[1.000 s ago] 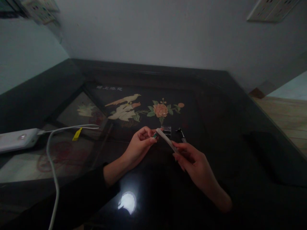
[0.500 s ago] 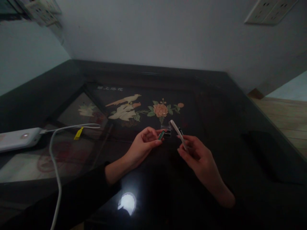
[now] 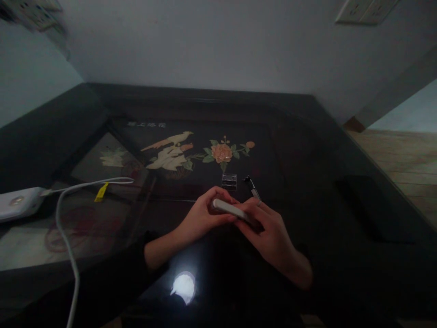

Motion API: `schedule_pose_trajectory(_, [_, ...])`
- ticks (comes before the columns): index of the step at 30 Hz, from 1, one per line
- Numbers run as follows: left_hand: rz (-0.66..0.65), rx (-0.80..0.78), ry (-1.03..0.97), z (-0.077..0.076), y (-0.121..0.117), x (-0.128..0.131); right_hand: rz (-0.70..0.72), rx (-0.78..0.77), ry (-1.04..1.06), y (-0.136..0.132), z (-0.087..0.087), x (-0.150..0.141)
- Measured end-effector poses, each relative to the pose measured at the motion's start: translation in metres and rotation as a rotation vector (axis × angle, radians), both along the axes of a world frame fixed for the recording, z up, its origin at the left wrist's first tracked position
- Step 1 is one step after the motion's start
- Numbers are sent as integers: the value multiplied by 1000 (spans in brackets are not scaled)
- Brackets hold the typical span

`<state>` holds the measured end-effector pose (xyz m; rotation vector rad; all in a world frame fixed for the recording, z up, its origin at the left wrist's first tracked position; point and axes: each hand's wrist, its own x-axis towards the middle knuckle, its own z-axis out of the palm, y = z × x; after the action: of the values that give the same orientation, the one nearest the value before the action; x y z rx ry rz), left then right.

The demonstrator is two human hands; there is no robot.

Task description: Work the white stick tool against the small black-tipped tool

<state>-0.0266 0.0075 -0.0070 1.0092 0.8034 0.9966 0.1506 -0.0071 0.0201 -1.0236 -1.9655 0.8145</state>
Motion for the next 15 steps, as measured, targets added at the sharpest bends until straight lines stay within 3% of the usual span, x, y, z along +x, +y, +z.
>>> schedule_pose_trajectory(6, [0, 21, 46, -6, -2, 2, 23, 21, -24, -2, -4, 0])
schedule_pose_trajectory(15, [37, -10, 32, 4, -2, 0, -122, 22, 37, 3, 0, 6])
